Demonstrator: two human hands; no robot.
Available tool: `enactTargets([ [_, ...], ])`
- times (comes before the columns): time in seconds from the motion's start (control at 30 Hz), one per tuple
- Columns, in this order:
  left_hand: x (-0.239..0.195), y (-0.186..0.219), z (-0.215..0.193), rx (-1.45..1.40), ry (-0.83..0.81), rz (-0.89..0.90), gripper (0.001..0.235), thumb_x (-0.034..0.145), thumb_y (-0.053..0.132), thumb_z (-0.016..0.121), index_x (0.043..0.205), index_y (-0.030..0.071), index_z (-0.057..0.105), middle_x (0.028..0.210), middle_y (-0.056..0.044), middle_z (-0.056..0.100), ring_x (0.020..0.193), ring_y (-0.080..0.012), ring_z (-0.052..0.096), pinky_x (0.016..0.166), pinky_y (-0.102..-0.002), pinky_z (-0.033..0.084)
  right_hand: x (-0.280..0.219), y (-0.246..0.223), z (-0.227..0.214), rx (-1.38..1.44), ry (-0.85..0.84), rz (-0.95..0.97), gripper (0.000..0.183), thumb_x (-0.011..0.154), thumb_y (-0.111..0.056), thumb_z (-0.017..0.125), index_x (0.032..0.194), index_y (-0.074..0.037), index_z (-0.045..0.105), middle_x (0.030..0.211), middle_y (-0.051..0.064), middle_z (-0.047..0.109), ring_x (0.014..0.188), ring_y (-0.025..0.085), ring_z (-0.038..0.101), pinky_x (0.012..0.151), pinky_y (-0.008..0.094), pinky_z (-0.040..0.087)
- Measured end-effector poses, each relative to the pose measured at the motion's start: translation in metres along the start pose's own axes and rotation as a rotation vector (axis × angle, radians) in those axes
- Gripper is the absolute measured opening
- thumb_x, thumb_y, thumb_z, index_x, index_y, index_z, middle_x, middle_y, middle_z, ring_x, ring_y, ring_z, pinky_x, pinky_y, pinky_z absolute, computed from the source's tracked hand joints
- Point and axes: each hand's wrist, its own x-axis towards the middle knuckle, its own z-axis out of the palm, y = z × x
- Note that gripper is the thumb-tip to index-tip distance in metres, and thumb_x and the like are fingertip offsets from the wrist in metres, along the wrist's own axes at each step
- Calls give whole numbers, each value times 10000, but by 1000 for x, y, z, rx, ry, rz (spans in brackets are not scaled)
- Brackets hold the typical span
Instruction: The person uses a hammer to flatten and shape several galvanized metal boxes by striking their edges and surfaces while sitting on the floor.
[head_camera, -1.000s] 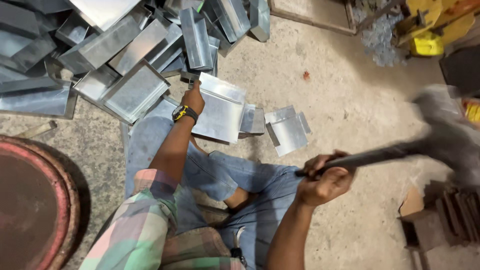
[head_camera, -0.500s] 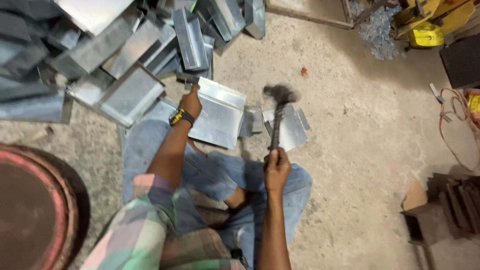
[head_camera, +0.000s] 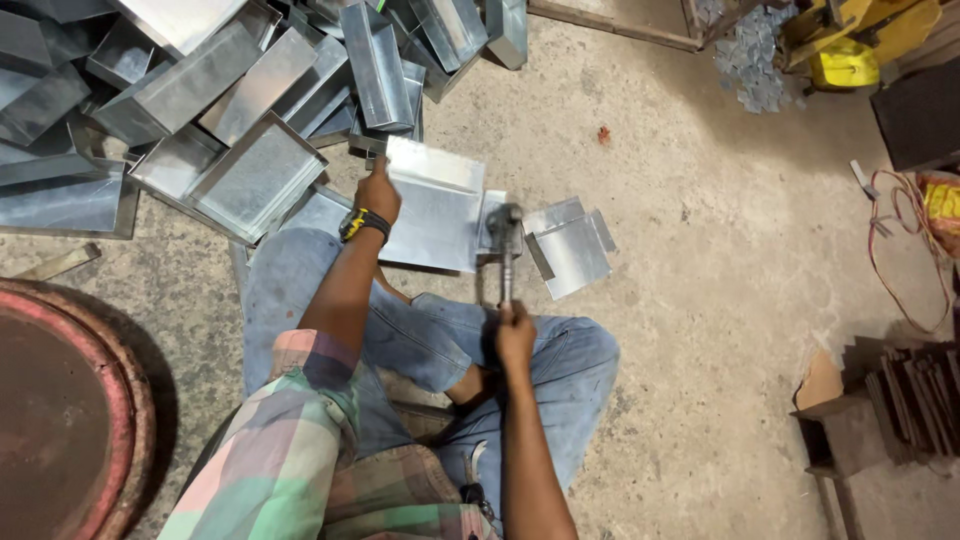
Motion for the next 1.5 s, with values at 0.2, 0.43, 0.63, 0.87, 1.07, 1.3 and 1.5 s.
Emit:
enactTargets([
  [0.2,0,-17,12,-59,80,-44,573,890,-27,505,1434,147,458,1048,-333,690,1021,-518,664,885,-576,524,-11,-49,-67,683,77,230,311,1088,-330,472,1021,-36,550,647,29,476,489,101,390,432,257,297],
  [0.43,8,-8,14,-40,45,-60,555,903,-12,514,1428,163,460,1005,-334,693,1002,-519,668,868,-581,521,-11,-35,-28,669,209,-144,305,1103,-358,409,1065,-60,464,723,0,499,567,96,455,507,245,393],
  [0.63,10,-17,23,-55,125,7,535,931,-8,505,1424,199,491,1002,-315,707,983,-520,670,852,-585,524,-13,36,4,-7,66,34,365,1135,-327,466,968,-43,624,698,26,572,580,93,473,519,292,394],
  [0.87,11,-8,10,-37,45,-8,559,905,-6,516,1430,175,456,972,-338,690,956,-526,669,835,-590,521,1,-97,-71,834,147,-169,297,1102,-343,532,1056,-50,538,680,54,526,501,106,469,429,259,403],
  [1.07,-1,5,2,-23,17,-49,550,940,-6,499,1449,197,451,1017,-342,685,994,-531,659,859,-591,514,40,-108,-90,863,225,-479,358,1088,-423,564,1182,-81,516,818,58,583,676,134,527,580,253,450],
  [1.3,-8,13,-6,-28,2,-63,581,919,-21,502,1457,190,439,1030,-342,687,1017,-518,667,879,-578,520,-3,29,32,-231,-129,-21,424,1130,-375,547,1010,15,662,743,98,616,722,102,452,638,397,453],
  [1.5,-7,15,-12,-20,-15,-64,582,911,-20,498,1453,186,445,1044,-331,689,1026,-511,668,874,-574,525,13,-22,-41,414,16,221,382,1093,-327,540,889,-9,598,605,8,489,485,106,433,430,289,334],
])
